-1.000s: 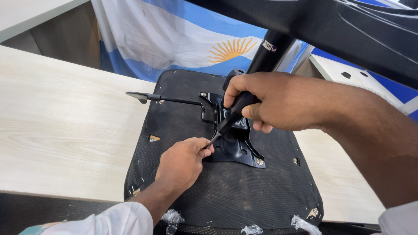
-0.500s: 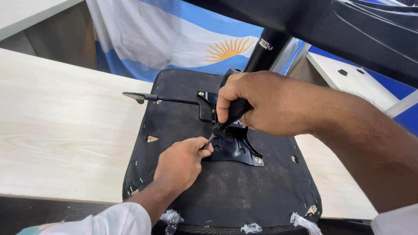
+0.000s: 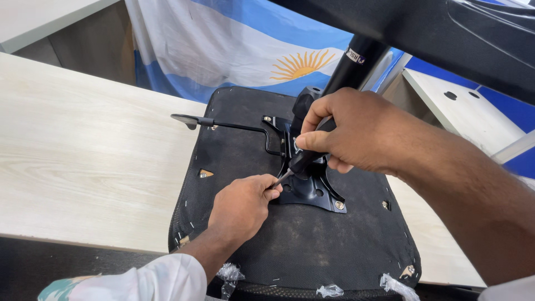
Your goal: The person uses a screwdriver to tighten screws on the underside of an office chair seat, securing the seat to the gas lift mechanism. The person works on multiple screws in sequence, ensuring the chair base is firmly attached.
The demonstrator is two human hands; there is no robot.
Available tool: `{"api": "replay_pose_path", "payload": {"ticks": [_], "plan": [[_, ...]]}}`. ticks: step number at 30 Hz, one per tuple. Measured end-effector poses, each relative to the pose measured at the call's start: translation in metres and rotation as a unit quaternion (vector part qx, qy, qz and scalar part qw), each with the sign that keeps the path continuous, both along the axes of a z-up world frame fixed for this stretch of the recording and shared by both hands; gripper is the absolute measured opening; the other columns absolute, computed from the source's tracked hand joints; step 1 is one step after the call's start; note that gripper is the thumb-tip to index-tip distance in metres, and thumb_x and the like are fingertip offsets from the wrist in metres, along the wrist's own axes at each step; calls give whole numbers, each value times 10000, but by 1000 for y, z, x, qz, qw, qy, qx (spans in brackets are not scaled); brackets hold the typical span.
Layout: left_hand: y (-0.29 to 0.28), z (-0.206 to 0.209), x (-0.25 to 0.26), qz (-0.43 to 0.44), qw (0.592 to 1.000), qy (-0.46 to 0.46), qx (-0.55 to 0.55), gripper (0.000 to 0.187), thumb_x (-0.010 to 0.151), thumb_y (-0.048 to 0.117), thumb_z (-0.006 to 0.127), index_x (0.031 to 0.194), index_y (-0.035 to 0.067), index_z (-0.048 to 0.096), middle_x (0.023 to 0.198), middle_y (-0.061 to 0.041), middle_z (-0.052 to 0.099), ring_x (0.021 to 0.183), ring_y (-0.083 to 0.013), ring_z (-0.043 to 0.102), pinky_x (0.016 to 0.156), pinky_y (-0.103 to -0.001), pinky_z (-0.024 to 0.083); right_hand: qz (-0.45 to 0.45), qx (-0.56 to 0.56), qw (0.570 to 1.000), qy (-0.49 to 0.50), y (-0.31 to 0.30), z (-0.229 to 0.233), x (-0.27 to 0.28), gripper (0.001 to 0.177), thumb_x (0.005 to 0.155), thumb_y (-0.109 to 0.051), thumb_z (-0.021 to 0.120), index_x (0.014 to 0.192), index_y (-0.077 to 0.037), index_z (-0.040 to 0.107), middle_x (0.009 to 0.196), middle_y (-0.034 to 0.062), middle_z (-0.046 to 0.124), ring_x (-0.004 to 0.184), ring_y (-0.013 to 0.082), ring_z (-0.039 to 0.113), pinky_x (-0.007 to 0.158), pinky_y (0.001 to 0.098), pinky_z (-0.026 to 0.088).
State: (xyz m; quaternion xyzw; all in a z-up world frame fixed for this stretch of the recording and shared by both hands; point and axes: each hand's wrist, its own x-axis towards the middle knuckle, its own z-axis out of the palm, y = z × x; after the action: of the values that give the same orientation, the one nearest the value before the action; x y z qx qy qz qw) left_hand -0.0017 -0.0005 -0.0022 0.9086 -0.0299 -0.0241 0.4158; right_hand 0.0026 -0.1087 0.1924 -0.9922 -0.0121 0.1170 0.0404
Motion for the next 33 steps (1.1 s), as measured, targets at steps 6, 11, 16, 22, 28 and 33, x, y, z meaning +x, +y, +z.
{"api": "replay_pose_path", "payload": {"ticks": [6, 11, 16, 22, 28, 33], "plan": [[1, 3, 0, -9, 1000, -12, -12, 259, 970, 376, 535, 1097, 257, 727, 937, 61, 748, 894, -165, 712, 814, -380, 538, 63, -17, 998, -10, -12, -6, 10, 207, 910, -276, 760, 1044, -120, 792, 894, 72, 742, 787, 153, 709, 728, 311, 547], [2, 6, 0, -11, 999, 47, -7, 278, 996, 417, 512, 1048, 259, 735, 855, 45, 756, 820, -166, 734, 791, -365, 556, 113, -9, 993, -18, -15, -6, 14, 285, 862, -337, 803, 1097, -178, 770, 1010, 21, 740, 875, 167, 708, 792, 350, 564], [2, 2, 1, -8, 1000, 7, -3, 300, 998, 431, 513, 1050, 254, 750, 859, 19, 755, 815, -191, 727, 767, -382, 556, -27, -66, 997, -24, -8, 4, 7, 491, 984, -504, 674, 1330, -164, 599, 828, 138, 733, 686, 233, 712, 646, 382, 554], [1, -1, 3, -3, 1000, 12, -12, 297, 990, 429, 514, 1091, 264, 739, 873, 13, 755, 817, -200, 730, 775, -391, 556, -56, -20, 998, -14, -2, 6, 6, 414, 1044, -423, 577, 1136, -49, 729, 638, 89, 634, 542, 175, 653, 543, 285, 558], [2, -2, 3, 5, 1000, 4, -25, 243, 975, 366, 572, 1088, 241, 746, 941, 30, 769, 893, -183, 735, 823, -381, 550, -45, -54, 998, -6, -1, 6, 6, 241, 1033, -322, 626, 1153, -134, 716, 686, 69, 660, 611, 148, 656, 599, 285, 535], [3, 0, 2, 6, 999, -5, -35, 220, 960, 314, 600, 1100, 243, 754, 986, 41, 766, 936, -166, 726, 847, -365, 541, -28, -79, 996, 5, -5, 6, 5, 207, 1006, -271, 673, 1191, -186, 711, 708, 76, 680, 640, 163, 648, 621, 324, 498]]}}
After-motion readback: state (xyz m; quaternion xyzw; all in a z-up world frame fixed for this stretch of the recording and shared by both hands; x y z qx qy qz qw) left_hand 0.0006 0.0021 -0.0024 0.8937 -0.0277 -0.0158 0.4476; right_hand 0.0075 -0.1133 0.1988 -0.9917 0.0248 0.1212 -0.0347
